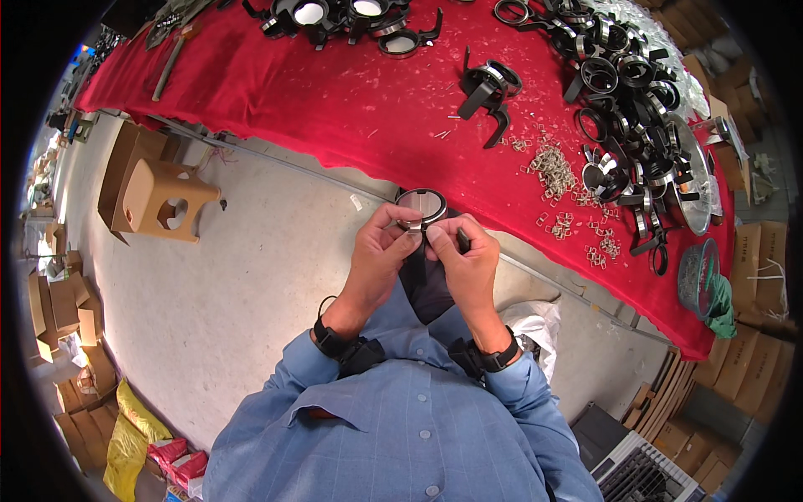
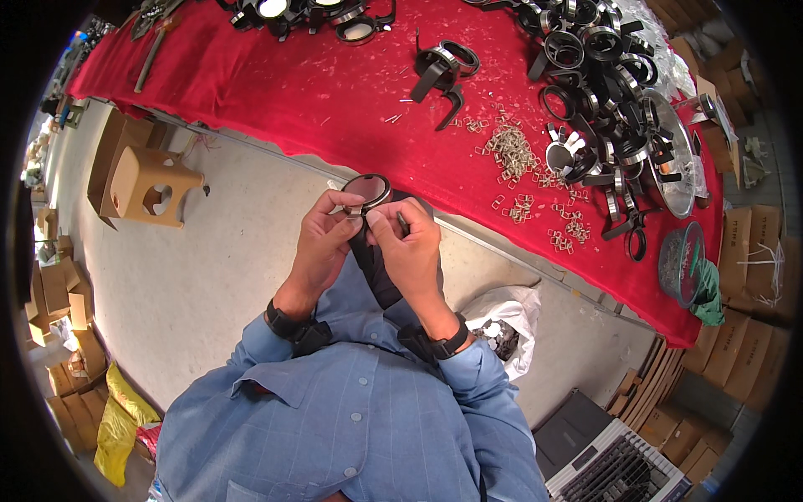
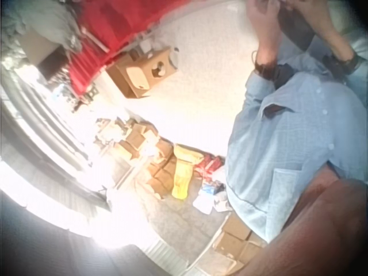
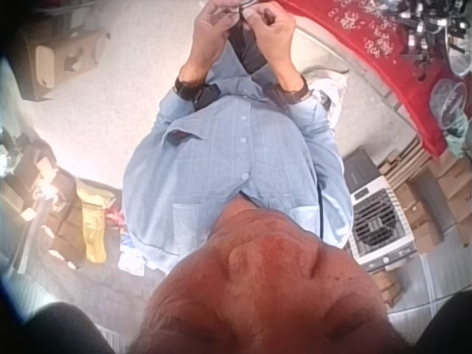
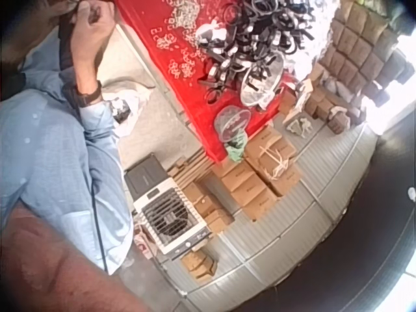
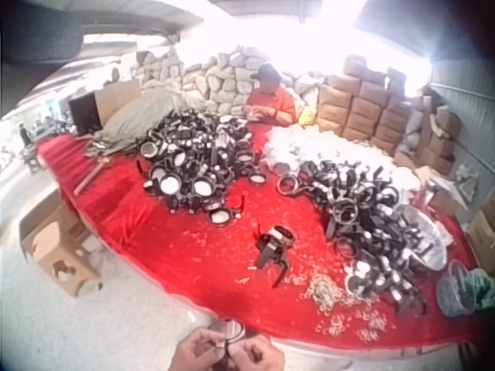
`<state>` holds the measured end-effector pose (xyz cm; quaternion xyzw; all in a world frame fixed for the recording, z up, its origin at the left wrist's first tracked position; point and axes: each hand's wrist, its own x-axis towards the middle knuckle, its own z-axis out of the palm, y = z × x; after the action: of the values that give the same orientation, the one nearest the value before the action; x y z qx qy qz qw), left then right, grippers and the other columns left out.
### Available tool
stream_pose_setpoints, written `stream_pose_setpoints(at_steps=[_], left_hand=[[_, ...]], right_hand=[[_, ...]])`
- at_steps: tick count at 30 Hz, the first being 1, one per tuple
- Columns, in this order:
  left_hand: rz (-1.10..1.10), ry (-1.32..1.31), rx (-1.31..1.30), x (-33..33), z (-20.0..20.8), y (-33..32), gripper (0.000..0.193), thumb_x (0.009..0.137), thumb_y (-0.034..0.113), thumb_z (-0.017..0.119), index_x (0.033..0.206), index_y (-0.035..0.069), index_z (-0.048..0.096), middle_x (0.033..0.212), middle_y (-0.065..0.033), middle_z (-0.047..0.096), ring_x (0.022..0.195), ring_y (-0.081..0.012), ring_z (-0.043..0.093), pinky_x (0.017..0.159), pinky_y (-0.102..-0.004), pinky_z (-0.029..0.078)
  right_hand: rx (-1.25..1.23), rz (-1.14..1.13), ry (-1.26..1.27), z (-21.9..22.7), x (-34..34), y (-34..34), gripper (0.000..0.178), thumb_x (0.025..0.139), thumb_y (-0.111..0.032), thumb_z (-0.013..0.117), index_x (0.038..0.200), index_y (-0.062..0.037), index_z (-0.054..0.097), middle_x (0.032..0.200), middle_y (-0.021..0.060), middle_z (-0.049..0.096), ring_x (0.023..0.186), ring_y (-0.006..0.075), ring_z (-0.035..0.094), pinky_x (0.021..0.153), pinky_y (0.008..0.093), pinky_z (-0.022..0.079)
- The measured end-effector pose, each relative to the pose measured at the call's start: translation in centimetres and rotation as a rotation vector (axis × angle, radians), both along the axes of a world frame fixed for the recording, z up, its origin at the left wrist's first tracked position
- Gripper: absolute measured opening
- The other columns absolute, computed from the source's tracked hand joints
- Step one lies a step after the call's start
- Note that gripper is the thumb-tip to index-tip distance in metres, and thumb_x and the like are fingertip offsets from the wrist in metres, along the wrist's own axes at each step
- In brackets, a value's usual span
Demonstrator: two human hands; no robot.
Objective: Assembling small black plastic circular frames or housings by hand on a workbench.
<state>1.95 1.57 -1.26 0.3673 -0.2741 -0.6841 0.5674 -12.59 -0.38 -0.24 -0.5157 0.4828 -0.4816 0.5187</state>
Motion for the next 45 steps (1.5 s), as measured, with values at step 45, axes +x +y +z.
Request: stream_pose_setpoints(at_steps=[45], left_hand=[[-0.168,0.393,0.061,0.6,1.0,0.0,0.023,0.087,0.007,0.06,0.11,0.007,0.056,0.109,-0.0146,0.064,0.073,-0.0176,0.062,0.068,-0.0281,0.051]], right_hand=[[-0.589,-0.084,0.341,2.9,-0.4,0.9,0.015,0.074,0.006,0.069,0.084,-0.0028,0.062,0.074,0.0084,0.057,0.062,0.0237,0.061,0.053,0.0323,0.048]])
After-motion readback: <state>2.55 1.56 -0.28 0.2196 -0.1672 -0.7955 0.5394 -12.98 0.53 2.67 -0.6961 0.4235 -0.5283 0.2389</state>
